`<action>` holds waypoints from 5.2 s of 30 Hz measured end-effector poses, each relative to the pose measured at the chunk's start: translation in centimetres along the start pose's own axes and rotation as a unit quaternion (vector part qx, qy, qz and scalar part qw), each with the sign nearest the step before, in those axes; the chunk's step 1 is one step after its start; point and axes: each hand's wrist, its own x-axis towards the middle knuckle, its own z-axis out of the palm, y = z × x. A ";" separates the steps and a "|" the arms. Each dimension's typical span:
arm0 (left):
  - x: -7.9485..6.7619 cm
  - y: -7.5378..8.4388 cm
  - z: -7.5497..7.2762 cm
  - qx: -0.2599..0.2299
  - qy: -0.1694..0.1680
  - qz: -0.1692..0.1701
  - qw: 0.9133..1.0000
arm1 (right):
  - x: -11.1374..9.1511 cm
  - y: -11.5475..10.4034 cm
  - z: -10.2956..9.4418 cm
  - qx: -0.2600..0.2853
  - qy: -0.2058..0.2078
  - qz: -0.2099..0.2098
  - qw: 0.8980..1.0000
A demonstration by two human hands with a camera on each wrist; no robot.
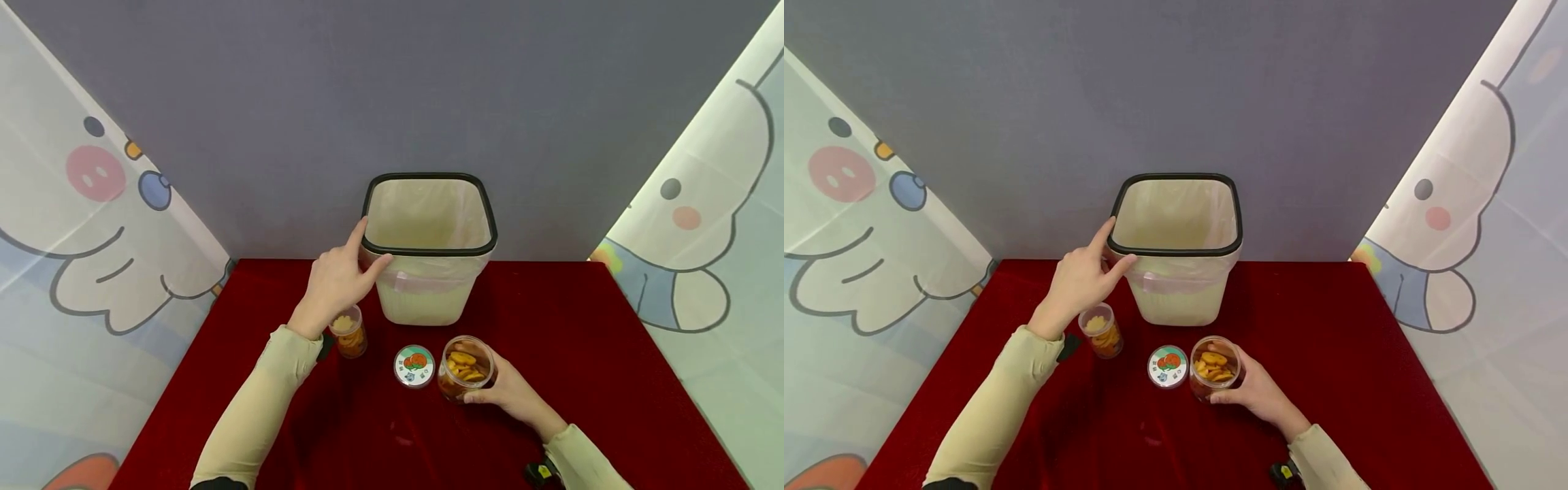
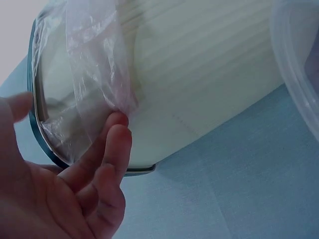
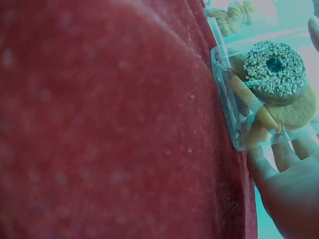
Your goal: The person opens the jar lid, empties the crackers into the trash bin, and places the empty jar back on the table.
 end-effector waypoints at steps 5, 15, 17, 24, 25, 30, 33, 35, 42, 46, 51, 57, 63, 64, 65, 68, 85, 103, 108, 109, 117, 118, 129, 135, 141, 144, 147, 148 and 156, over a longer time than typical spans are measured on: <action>0.7 0.2 0.1 -0.011 -0.023 -0.030 0.999 | 0.0 -0.1 -0.1 -0.002 0.002 0.006 1.000; 1.9 1.1 -0.1 -0.024 -0.066 -0.084 0.994 | 0.3 2.7 -0.1 -0.010 0.012 0.012 1.000; 2.1 1.2 -0.1 -0.038 -0.074 -0.097 0.992 | 0.3 3.1 -0.2 -0.009 0.009 0.007 1.000; 2.0 1.2 0.0 -0.157 -0.103 -0.137 0.973 | 0.3 3.1 -0.2 -0.015 0.001 -0.008 1.000; 1.9 1.2 0.1 -0.170 -0.105 -0.139 0.970 | 0.4 3.1 -0.1 -0.018 0.001 -0.010 1.000; 1.7 0.8 0.3 -0.205 -0.103 -0.140 0.963 | 0.6 3.1 -0.2 -0.013 -0.001 -0.021 1.000; 1.7 0.7 0.3 -0.218 -0.106 -0.139 0.960 | 0.7 2.9 -0.3 0.000 0.000 -0.029 1.000; 1.7 0.7 0.3 -0.229 -0.111 -0.139 0.957 | 0.7 2.6 -0.4 0.003 0.003 -0.033 0.999; 1.5 0.7 0.4 -0.267 -0.117 -0.134 0.947 | 0.5 1.6 -1.3 -0.020 0.024 -0.023 0.999; 1.5 0.7 0.4 -0.283 -0.113 -0.133 0.943 | 0.4 0.7 -2.1 -0.026 0.029 -0.037 0.999; 1.5 0.7 0.4 -0.279 -0.114 -0.131 0.944 | 0.2 -0.7 -3.5 -0.036 0.038 -0.066 0.996; 1.4 0.7 0.4 -0.275 -0.111 -0.130 0.946 | -0.2 -2.8 -5.7 -0.078 0.056 -0.066 0.993; 1.5 0.6 0.6 -0.272 -0.108 -0.126 0.948 | -0.3 -5.2 -8.7 -0.126 0.083 -0.069 0.986; 1.5 0.6 0.6 -0.271 -0.108 -0.126 0.948 | -0.3 -5.6 -9.1 -0.135 0.089 -0.070 0.984; 1.5 0.6 0.6 -0.271 -0.110 -0.126 0.948 | -0.3 -6.0 -9.5 -0.142 0.092 -0.069 0.983; 1.4 0.7 0.5 -0.270 -0.114 -0.126 0.948 | -0.1 -7.1 -10.6 -0.169 0.106 -0.057 0.978; 1.4 0.9 0.1 -0.293 -0.124 -0.131 0.939 | 2.1 -11.9 -14.4 -0.173 0.123 -0.083 0.974; 1.4 0.4 0.7 -0.300 -0.115 -0.125 0.939 | 5.9 -18.4 -17.7 -0.320 0.135 -0.037 0.937; 1.2 0.1 0.5 -0.299 -0.112 -0.127 0.939 | 7.6 -19.6 -17.7 -0.344 0.130 -0.031 0.929; 1.2 0.1 0.4 -0.300 -0.113 -0.129 0.938 | 8.0 -19.8 -17.6 -0.349 0.128 -0.031 0.928; 1.2 -0.1 0.3 -0.302 -0.106 -0.136 0.938 | 11.3 -21.8 -16.9 -0.376 0.124 -0.047 0.917; 1.2 -0.1 0.2 -0.305 -0.105 -0.135 0.937 | 11.6 -21.9 -16.8 -0.377 0.122 -0.049 0.917; 1.2 0.3 0.4 -0.307 -0.112 -0.126 0.937 | 13.9 -22.0 -15.7 -0.419 0.110 -0.108 0.895; 1.2 0.1 0.4 -0.303 -0.110 -0.126 0.938 | 14.8 -21.9 -15.1 -0.446 0.101 -0.124 0.881; 1.3 -0.1 0.5 -0.300 -0.108 -0.128 0.939 | 15.3 -21.7 -14.7 -0.478 0.098 -0.112 0.866; 1.2 0.0 0.6 -0.299 -0.108 -0.129 0.939 | 15.3 -21.6 -14.6 -0.491 0.100 -0.104 0.859; 1.1 0.1 0.6 -0.299 -0.107 -0.128 0.939 | 15.3 -21.3 -14.6 -0.510 0.105 -0.121 0.845; 1.1 0.1 0.6 -0.299 -0.106 -0.128 0.940 | 15.3 -21.2 -14.5 -0.519 0.106 -0.131 0.838; 1.1 0.2 0.5 -0.296 -0.100 -0.126 0.941 | 15.4 -20.7 -14.3 -0.576 0.123 -0.239 0.772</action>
